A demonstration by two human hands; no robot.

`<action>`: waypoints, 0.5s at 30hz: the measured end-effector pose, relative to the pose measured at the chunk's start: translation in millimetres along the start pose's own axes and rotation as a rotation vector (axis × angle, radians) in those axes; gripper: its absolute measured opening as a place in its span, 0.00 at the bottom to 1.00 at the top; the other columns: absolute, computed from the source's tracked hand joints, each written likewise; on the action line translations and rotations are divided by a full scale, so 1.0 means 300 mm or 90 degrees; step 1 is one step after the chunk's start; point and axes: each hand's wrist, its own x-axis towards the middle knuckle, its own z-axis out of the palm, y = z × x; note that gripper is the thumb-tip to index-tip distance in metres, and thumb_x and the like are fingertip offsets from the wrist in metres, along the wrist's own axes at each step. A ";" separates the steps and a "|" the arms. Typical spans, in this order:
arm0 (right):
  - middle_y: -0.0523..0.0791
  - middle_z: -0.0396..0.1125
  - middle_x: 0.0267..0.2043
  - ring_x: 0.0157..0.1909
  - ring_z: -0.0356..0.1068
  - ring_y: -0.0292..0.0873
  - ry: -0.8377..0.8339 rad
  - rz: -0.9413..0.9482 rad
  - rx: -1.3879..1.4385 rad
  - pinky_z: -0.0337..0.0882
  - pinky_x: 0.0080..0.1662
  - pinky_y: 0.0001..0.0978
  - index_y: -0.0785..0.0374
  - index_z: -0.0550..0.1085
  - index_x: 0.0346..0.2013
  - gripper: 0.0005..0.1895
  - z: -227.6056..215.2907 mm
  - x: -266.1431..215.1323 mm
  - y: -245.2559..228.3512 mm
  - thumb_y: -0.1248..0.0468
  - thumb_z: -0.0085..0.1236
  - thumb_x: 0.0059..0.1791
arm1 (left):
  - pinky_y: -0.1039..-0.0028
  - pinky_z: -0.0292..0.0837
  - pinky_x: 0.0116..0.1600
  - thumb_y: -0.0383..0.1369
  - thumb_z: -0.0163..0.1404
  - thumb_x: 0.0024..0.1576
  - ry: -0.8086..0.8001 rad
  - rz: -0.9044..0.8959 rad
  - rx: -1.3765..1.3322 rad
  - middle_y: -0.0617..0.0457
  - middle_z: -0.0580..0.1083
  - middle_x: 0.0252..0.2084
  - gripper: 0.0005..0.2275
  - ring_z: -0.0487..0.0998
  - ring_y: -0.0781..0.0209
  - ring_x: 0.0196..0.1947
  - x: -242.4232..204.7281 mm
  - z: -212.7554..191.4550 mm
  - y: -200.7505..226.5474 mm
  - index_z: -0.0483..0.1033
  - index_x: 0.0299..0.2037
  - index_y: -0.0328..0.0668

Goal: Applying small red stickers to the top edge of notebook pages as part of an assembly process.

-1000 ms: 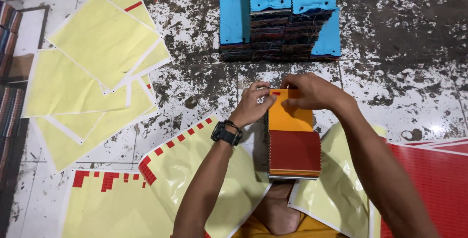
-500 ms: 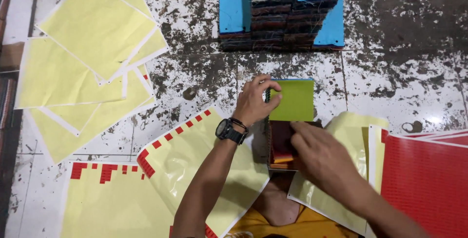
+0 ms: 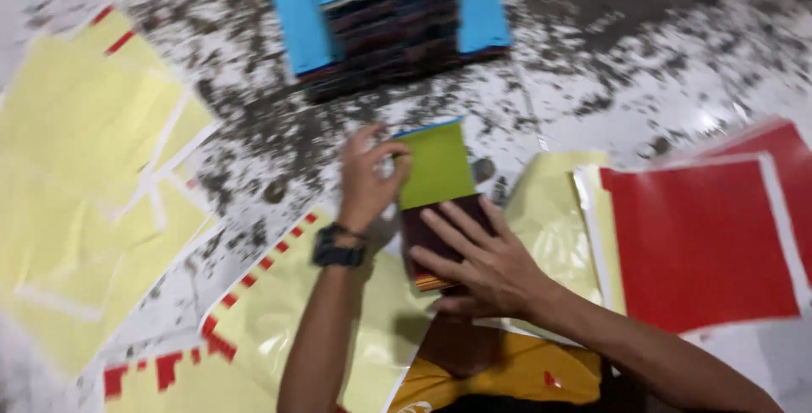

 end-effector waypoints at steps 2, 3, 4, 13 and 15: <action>0.50 0.59 0.73 0.73 0.59 0.55 0.038 0.039 0.008 0.44 0.71 0.63 0.38 0.63 0.69 0.40 -0.046 -0.011 0.001 0.34 0.53 0.44 | 0.44 0.57 0.65 0.32 0.57 0.55 -0.019 0.024 0.019 0.35 0.73 0.53 0.07 0.69 0.31 0.62 0.004 -0.063 0.093 0.81 0.43 0.49; 0.50 0.61 0.71 0.71 0.62 0.55 0.079 0.053 0.029 0.48 0.69 0.65 0.39 0.64 0.69 0.45 -0.067 -0.019 0.004 0.35 0.63 0.39 | 0.46 0.60 0.64 0.31 0.57 0.55 -0.016 0.036 0.051 0.34 0.72 0.56 0.09 0.70 0.30 0.60 0.010 -0.095 0.134 0.81 0.46 0.47; 0.50 0.61 0.71 0.71 0.62 0.55 0.076 0.077 0.016 0.48 0.69 0.65 0.39 0.64 0.69 0.45 -0.076 -0.058 0.050 0.35 0.63 0.39 | 0.46 0.60 0.64 0.31 0.57 0.55 -0.038 0.046 0.037 0.34 0.72 0.56 0.09 0.70 0.30 0.60 0.010 -0.114 0.240 0.81 0.46 0.47; 0.53 0.72 0.41 0.44 0.75 0.57 0.267 0.709 0.145 0.77 0.46 0.43 0.62 0.79 0.50 0.16 -0.048 -0.588 0.504 0.73 0.59 0.48 | 0.61 0.78 0.48 0.25 0.58 0.50 -0.085 0.101 -0.199 0.47 0.81 0.40 0.07 0.84 0.45 0.42 -0.109 0.178 0.746 0.84 0.38 0.43; 0.48 0.74 0.43 0.49 0.75 0.52 0.173 0.818 0.189 0.77 0.49 0.42 0.55 0.81 0.51 0.18 0.019 -0.689 0.563 0.70 0.56 0.47 | 0.69 0.78 0.39 0.26 0.53 0.56 -0.185 0.016 -0.297 0.55 0.81 0.36 0.08 0.83 0.52 0.35 -0.150 0.369 0.734 0.83 0.41 0.49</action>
